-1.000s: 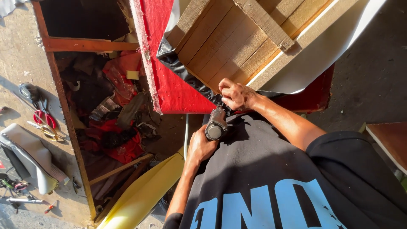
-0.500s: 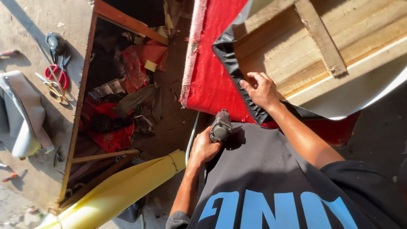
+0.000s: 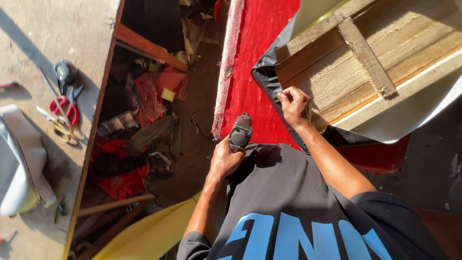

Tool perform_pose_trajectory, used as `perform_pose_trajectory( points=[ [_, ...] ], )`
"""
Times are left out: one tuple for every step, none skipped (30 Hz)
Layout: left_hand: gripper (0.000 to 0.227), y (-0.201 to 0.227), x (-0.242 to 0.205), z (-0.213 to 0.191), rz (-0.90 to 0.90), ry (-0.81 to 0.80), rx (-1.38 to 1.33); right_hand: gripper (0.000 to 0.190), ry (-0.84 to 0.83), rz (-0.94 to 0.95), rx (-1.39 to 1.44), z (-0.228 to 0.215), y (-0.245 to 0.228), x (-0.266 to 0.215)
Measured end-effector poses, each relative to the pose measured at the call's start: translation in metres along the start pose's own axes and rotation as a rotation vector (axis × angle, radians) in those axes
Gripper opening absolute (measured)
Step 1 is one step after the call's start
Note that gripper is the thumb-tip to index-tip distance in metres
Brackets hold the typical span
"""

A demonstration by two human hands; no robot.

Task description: Stapling black vinyl fabric onto a wooden furniture frame using a pneumatic staple gun

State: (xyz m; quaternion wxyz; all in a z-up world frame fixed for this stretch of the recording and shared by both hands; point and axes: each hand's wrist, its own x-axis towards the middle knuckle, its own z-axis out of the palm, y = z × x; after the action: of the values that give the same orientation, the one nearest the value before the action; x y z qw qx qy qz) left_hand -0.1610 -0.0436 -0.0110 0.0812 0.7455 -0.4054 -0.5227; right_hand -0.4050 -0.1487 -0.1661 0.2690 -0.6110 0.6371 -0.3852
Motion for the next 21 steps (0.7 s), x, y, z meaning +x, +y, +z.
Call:
perform_pose_trajectory(
  points=[
    [0.039,-0.005,0.009,0.001,0.013,-0.012,0.017,0.017,0.022,0.011,-0.003,0.001,0.001,0.001],
    [0.036,-0.009,0.018,0.003,0.033,-0.021,0.012,0.018,0.039,0.016,0.011,0.001,0.002,0.003],
    [0.032,-0.013,0.026,0.006,0.048,-0.032,0.005,0.018,0.052,0.022,0.022,0.001,0.004,0.003],
    [0.032,-0.002,0.026,0.005,0.058,-0.046,0.019,0.018,0.069,0.034,0.017,0.008,0.013,0.003],
    [0.029,0.009,0.026,0.005,0.067,-0.065,0.023,0.018,0.063,0.027,0.067,0.015,0.023,0.004],
    [0.026,0.021,0.025,0.006,0.077,-0.085,0.028,0.018,0.057,0.018,0.116,0.021,0.032,0.005],
    [0.026,0.023,0.029,0.011,0.083,-0.095,0.037,0.018,0.069,0.026,0.112,0.010,0.020,0.006],
    [0.023,0.026,0.034,0.015,0.083,-0.108,0.046,0.018,0.048,0.032,0.117,0.000,0.008,0.008],
    [0.021,0.028,0.038,0.020,0.082,-0.115,0.054,0.017,0.024,0.034,0.126,-0.009,-0.004,0.011],
    [0.021,0.030,0.044,0.026,0.087,-0.118,0.062,0.017,0.033,0.037,0.126,-0.015,-0.011,0.012],
    [0.020,0.032,0.049,0.031,0.079,-0.118,0.056,0.018,0.009,0.041,0.142,-0.021,-0.020,0.014],
    [0.019,0.034,0.053,0.035,0.071,-0.117,0.049,0.018,-0.014,0.044,0.159,-0.026,-0.029,0.017],
    [0.019,0.040,0.054,0.038,0.073,-0.112,0.054,0.018,-0.011,0.043,0.165,-0.025,-0.024,0.019],
    [0.018,0.046,0.055,0.040,0.063,-0.109,0.063,0.017,-0.035,0.052,0.162,-0.024,-0.019,0.020],
    [0.017,0.052,0.056,0.044,0.054,-0.108,0.073,0.016,-0.057,0.063,0.157,-0.024,-0.014,0.022],
    [0.017,0.056,0.058,0.046,0.056,-0.105,0.078,0.016,-0.053,0.062,0.162,-0.022,-0.010,0.024],
    [0.017,0.059,0.060,0.048,0.038,-0.109,0.088,0.014,-0.104,0.101,0.144,-0.021,-0.006,0.024],
    [0.017,0.062,0.061,0.050,0.019,-0.114,0.097,0.012,-0.154,0.140,0.125,-0.020,-0.002,0.024],
    [0.017,0.063,0.061,0.050,0.017,-0.110,0.103,0.012,-0.153,0.142,0.132,-0.019,0.001,0.025],
    [0.016,0.063,0.060,0.049,0.011,-0.113,0.095,0.012,-0.176,0.144,0.126,-0.018,0.005,0.026],
    [0.015,0.063,0.060,0.049,0.006,-0.116,0.084,0.012,-0.201,0.146,0.118,-0.016,0.008,0.027]
  ],
)
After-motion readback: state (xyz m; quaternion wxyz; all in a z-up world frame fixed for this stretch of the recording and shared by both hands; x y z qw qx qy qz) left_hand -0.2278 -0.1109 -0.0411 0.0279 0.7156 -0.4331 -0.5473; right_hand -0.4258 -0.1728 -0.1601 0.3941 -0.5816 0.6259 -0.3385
